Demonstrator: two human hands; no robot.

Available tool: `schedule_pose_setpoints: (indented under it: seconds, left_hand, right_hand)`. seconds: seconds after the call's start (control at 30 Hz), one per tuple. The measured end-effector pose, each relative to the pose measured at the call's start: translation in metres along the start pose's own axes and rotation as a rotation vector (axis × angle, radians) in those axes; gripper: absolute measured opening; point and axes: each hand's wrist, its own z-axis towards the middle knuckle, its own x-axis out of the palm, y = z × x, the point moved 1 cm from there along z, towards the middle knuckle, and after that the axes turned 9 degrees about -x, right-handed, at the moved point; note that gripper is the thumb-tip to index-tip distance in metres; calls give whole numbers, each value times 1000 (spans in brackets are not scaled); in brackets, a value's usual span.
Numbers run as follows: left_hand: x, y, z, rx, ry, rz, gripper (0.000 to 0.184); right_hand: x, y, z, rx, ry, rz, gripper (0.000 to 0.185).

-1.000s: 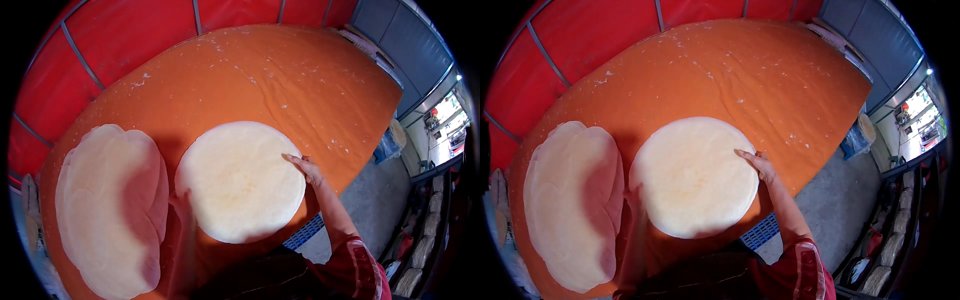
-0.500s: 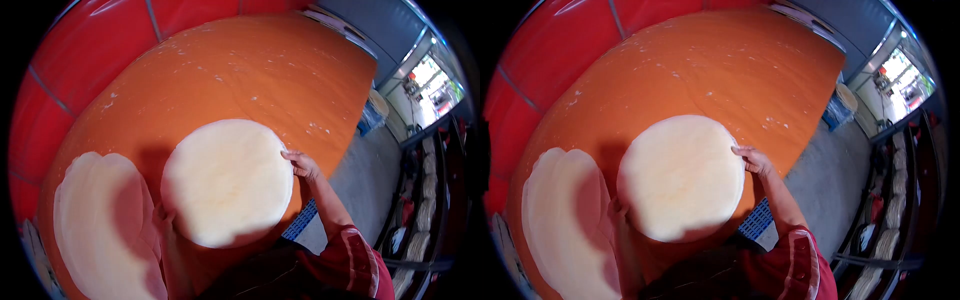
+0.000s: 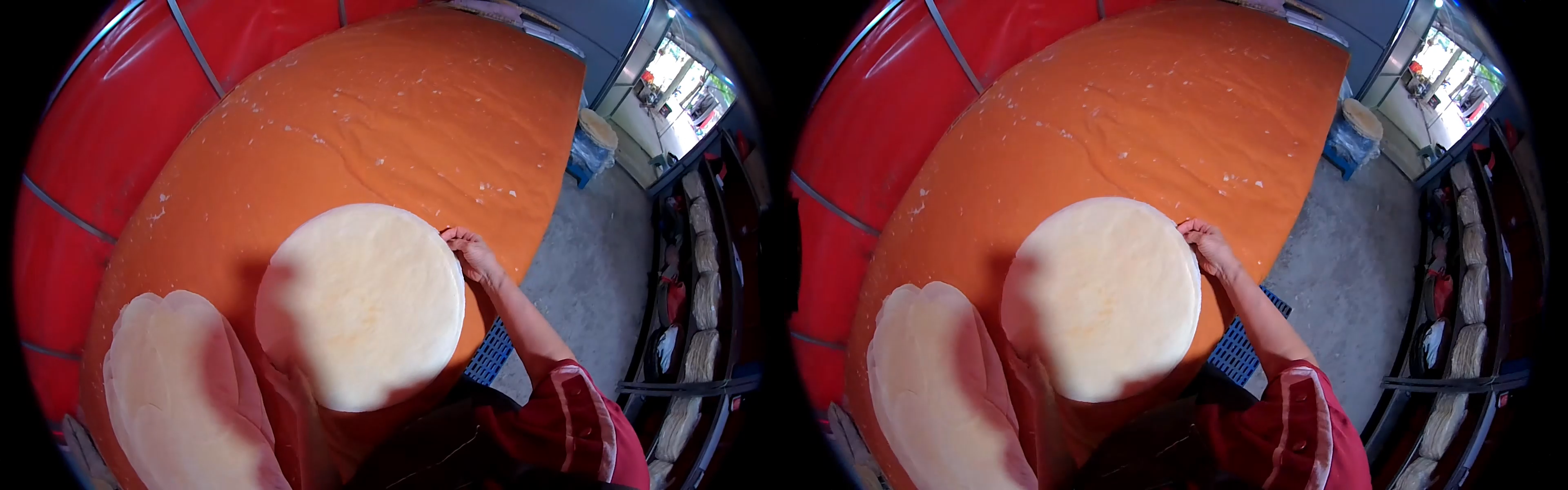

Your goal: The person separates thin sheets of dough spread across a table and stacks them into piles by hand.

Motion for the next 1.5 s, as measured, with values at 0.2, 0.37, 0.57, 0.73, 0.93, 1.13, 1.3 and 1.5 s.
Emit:
schedule_pose_setpoints:
  seconds: [0.2, 0.37, 0.57, 0.73, 0.93, 1.13, 1.3, 1.5]
  left_hand:
    - [-7, -2, 0, -86, 21, 0, 46]
    - [-12, 4, 2, -68, 52, 40, 47]
    - [-17, 13, 3, -56, 70, 45, 47]
    - [-16, 10, 3, -47, 64, 47, 49]
    - [-14, 10, 2, -35, 29, 60, 50]
    - [-13, 8, 1, -69, 39, 41, 50]
    - [-13, 1, 0, -81, 28, 87, 48]
    - [-11, 9, 1, -45, 21, 55, 46]
  right_hand:
    - [9, 6, -15, -96, -122, -15, 13]
    - [-6, -5, -22, -79, 22, -267, 15]
    - [7, 1, -32, -65, -37, -326, 12]
    - [14, 5, -25, 26, -53, -276, 15]
    - [17, -19, -9, -264, -114, -927, 29]
    - [21, -16, -10, -335, -214, -630, 20]
    - [29, -3, -14, -81, -218, -469, 17]
    - [33, -7, -20, -252, -76, -285, 17]
